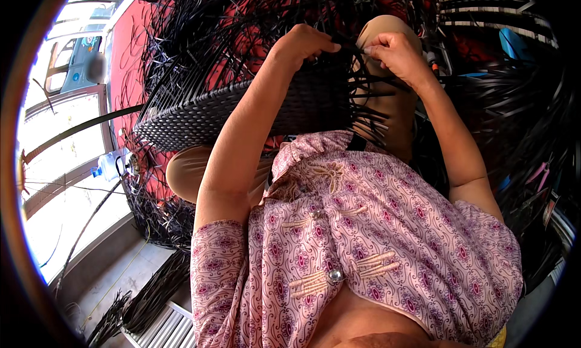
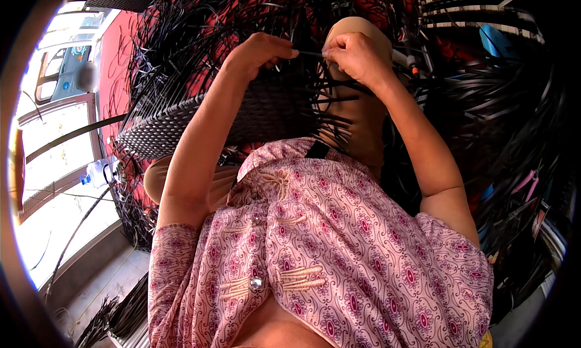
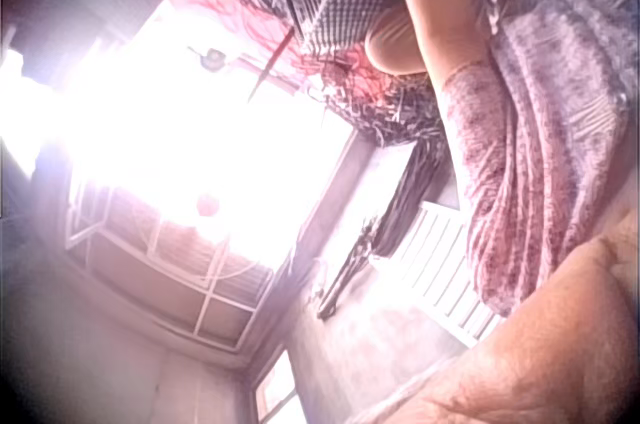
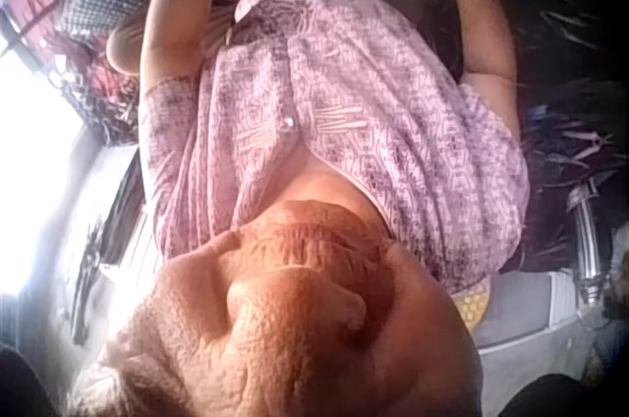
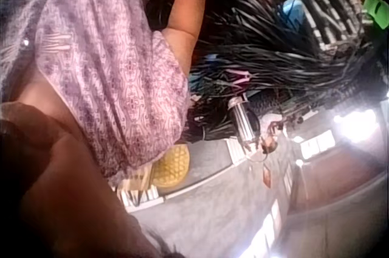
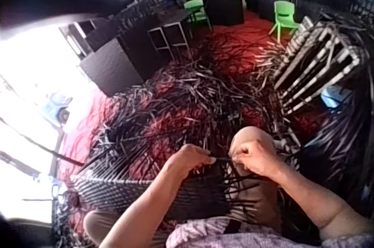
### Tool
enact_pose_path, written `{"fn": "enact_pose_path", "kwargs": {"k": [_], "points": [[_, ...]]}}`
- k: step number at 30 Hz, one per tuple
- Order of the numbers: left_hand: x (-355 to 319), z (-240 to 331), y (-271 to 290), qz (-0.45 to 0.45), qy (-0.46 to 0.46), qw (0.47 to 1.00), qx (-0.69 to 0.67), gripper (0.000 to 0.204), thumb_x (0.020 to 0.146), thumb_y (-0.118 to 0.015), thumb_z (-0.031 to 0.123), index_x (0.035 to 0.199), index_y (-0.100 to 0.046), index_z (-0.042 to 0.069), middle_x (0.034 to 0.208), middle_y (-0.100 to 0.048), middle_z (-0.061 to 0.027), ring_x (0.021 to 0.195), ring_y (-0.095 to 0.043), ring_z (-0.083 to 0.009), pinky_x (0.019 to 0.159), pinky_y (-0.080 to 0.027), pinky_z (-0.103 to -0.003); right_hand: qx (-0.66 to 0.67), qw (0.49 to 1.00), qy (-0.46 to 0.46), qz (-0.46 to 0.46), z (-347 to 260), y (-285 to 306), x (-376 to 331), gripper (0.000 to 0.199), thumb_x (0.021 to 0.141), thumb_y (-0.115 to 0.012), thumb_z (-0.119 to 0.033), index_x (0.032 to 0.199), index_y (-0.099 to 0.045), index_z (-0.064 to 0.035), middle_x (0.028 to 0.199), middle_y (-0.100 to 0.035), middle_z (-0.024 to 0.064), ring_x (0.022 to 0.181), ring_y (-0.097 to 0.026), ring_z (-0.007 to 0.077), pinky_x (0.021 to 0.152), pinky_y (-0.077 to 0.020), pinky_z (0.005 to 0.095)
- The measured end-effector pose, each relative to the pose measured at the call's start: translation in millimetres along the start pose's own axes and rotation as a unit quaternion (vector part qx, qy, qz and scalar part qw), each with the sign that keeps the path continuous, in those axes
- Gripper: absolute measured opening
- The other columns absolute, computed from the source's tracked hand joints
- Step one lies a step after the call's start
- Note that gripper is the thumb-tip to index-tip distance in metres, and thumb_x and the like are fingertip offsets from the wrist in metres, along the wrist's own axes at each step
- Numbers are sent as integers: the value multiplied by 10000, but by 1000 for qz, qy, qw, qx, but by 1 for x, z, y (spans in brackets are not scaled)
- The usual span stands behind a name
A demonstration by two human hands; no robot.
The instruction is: The person sits cross-legged on the floor and weaves a black basket by hand. They interlace black plastic strips through a pre-existing frame, pulling the strips tight and adjusting the weave pattern to build up the basket's structure.
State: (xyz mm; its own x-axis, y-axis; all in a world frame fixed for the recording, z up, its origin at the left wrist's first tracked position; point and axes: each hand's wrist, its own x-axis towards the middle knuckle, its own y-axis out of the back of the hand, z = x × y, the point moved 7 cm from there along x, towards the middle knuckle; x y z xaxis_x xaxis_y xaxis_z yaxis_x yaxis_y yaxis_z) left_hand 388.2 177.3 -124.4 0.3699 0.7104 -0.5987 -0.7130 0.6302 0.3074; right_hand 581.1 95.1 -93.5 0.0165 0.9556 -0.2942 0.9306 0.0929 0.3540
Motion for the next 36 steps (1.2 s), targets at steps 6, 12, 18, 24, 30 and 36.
{"fn": "enact_pose_path", "kwargs": {"k": [6,12,18,24,30,36], "points": [[2,-3,0,-19,5,1000,-23,443,752,-823,219,1115,-714,-10,706,-587,16,594,-462,-80,543,-375,-240,46,997,-42,-34,7,-12,1,137,869,-675,-149,865,-712,-17,672,-631,6,599,-560,76,547,-443,257],[-11,31,-1,-30,-76,966,244,281,839,-735,272,1017,-759,56,672,-629,-29,605,-554,-91,526,-436,-266,-27,999,31,29,10,-16,-4,146,866,-688,-152,882,-722,-10,704,-674,95,630,-631,175,614,-490,324],[-5,26,3,-76,-53,971,221,247,834,-723,259,958,-759,49,682,-638,-29,611,-564,-96,537,-438,-267,-69,994,68,53,-5,-19,-9,168,868,-700,-171,889,-721,-6,770,-702,139,720,-679,263,686,-514,360],[-11,23,18,-43,-92,980,170,226,826,-710,260,922,-752,59,686,-629,-12,628,-553,-84,569,-430,-255,-91,985,126,70,-16,-14,-17,205,873,-703,-216,887,-729,-14,712,-683,125,636,-640,237,642,-496,356],[-27,20,27,-27,-166,927,335,235,839,-685,287,976,-754,108,701,-655,-65,650,-623,-172,635,-498,-345,-129,991,38,27,-14,4,-13,274,873,-700,-291,836,-727,-20,599,-596,115,546,-566,218,576,-451,356],[-32,29,31,-34,-160,889,427,243,892,-643,284,1047,-749,130,876,-700,-115,834,-689,-269,765,-534,-399,-174,983,64,16,-20,-9,0,267,864,-699,-296,820,-725,-34,591,-599,90,565,-576,217,595,-459,362]]}}
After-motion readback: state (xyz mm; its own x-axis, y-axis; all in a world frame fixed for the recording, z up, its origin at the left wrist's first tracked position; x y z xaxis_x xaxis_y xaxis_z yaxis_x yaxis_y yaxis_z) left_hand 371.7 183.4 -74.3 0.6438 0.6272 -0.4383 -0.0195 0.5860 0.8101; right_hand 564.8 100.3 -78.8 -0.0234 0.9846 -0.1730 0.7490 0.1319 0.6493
